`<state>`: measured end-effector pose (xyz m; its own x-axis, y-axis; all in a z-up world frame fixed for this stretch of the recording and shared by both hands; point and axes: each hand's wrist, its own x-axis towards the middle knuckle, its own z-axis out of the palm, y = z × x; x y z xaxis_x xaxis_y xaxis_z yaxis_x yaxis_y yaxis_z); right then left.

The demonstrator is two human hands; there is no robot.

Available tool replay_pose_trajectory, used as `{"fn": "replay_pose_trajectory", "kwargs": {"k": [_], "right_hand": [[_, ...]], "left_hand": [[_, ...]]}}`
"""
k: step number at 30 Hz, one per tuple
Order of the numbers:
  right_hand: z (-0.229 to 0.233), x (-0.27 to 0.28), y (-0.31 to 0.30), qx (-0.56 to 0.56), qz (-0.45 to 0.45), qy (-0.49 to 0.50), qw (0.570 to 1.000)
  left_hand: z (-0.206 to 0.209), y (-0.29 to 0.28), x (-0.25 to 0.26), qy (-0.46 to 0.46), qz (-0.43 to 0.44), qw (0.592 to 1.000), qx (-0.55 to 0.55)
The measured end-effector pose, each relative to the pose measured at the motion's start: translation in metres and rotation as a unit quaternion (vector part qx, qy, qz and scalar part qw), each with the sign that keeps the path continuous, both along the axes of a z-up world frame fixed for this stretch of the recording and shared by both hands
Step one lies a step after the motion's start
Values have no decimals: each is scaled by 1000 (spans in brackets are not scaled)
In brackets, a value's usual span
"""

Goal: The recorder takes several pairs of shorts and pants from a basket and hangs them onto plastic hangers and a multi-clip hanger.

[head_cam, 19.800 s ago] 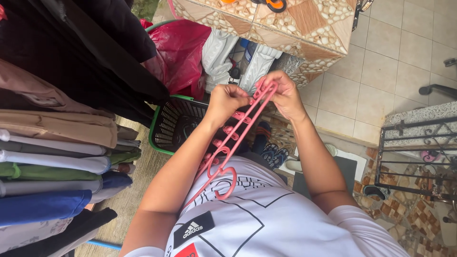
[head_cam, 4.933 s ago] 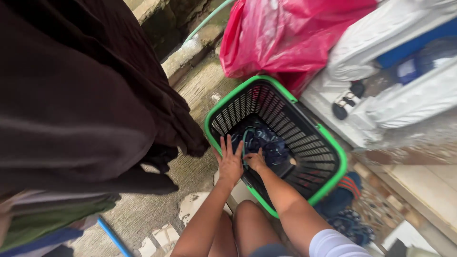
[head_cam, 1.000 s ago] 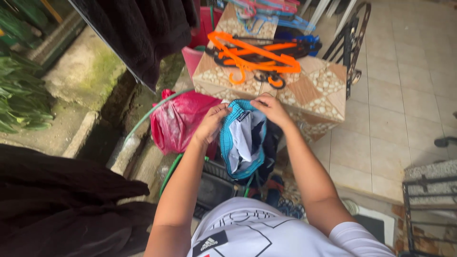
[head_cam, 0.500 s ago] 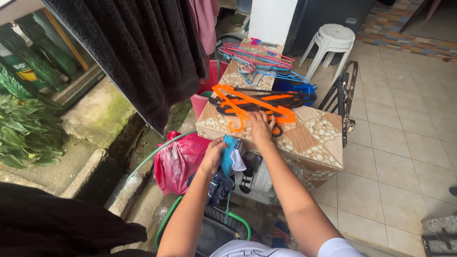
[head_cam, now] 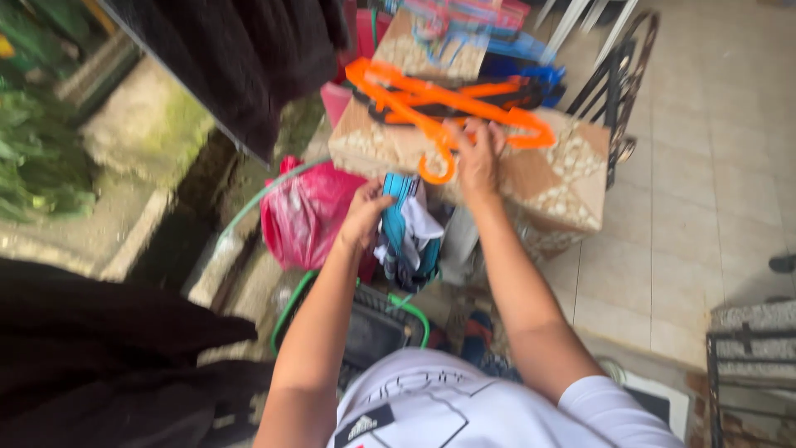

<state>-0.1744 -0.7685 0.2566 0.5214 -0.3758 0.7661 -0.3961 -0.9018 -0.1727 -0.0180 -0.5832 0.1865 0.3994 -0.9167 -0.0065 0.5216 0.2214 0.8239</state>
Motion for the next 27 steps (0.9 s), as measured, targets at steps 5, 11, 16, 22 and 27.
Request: {"fn": "replay_pose_trajectory", "kwargs": {"k": [5,11,16,22,27], "right_hand": [[39,-32,47,0,51,-15,999],[53,-65,104,22,139,-29,990],[26,-87,131,136,193,-37,971],[-6,-78,164,265,191,123,937],[-14,-72,176,234,223,85,942]], "left_hand": [[16,38,-6,31,-24,998,-42],[24,79,-12,51,-23,998,-12],[47,117,-13,81,8,996,-30],[46,139,-12,63,9,998,-23],[55,149,-21,62,12,998,-11]]}}
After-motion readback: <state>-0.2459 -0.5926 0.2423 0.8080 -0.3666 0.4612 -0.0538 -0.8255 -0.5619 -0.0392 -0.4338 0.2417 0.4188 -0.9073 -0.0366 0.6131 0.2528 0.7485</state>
